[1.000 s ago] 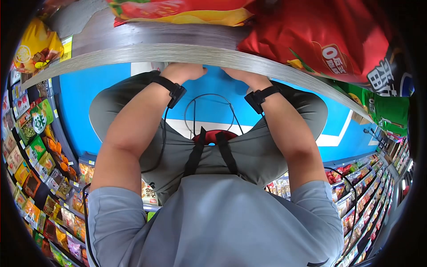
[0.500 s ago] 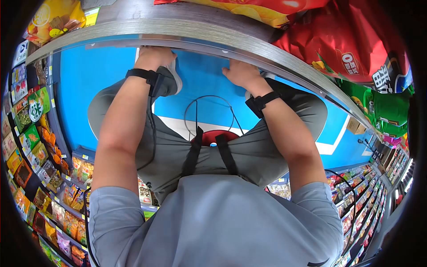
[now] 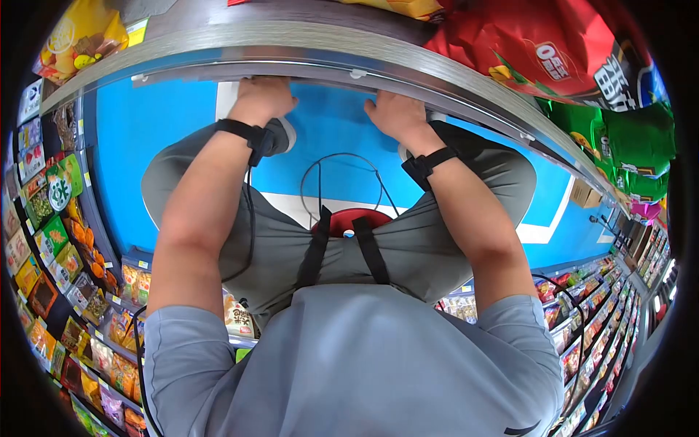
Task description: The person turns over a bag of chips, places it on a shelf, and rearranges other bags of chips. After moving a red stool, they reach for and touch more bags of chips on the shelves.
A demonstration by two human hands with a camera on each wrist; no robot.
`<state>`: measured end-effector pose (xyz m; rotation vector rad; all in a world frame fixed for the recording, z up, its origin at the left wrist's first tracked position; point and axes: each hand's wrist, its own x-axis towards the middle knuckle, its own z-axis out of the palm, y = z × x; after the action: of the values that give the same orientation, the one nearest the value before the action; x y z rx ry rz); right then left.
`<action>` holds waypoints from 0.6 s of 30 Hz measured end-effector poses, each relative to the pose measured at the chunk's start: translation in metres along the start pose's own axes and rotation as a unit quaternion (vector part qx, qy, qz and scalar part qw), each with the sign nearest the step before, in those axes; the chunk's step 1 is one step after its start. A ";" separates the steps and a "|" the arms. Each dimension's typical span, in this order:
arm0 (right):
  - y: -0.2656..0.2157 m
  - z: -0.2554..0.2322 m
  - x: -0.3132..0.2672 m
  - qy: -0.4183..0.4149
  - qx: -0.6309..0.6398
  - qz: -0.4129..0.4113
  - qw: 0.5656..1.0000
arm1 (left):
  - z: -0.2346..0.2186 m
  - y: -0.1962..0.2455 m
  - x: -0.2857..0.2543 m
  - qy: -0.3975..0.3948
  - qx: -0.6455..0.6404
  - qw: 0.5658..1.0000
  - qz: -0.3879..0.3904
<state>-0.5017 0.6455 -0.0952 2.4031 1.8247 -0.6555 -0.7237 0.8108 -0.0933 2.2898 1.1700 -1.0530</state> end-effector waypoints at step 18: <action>0.035 -0.012 -0.036 0.051 0.013 0.040 0.998 | -0.002 0.114 -0.033 0.062 -0.047 0.940 0.332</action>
<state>-0.4730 0.6060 -0.0787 2.5571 1.7544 -0.5632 -0.6432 0.7266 -0.0684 2.4192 0.3934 -0.5839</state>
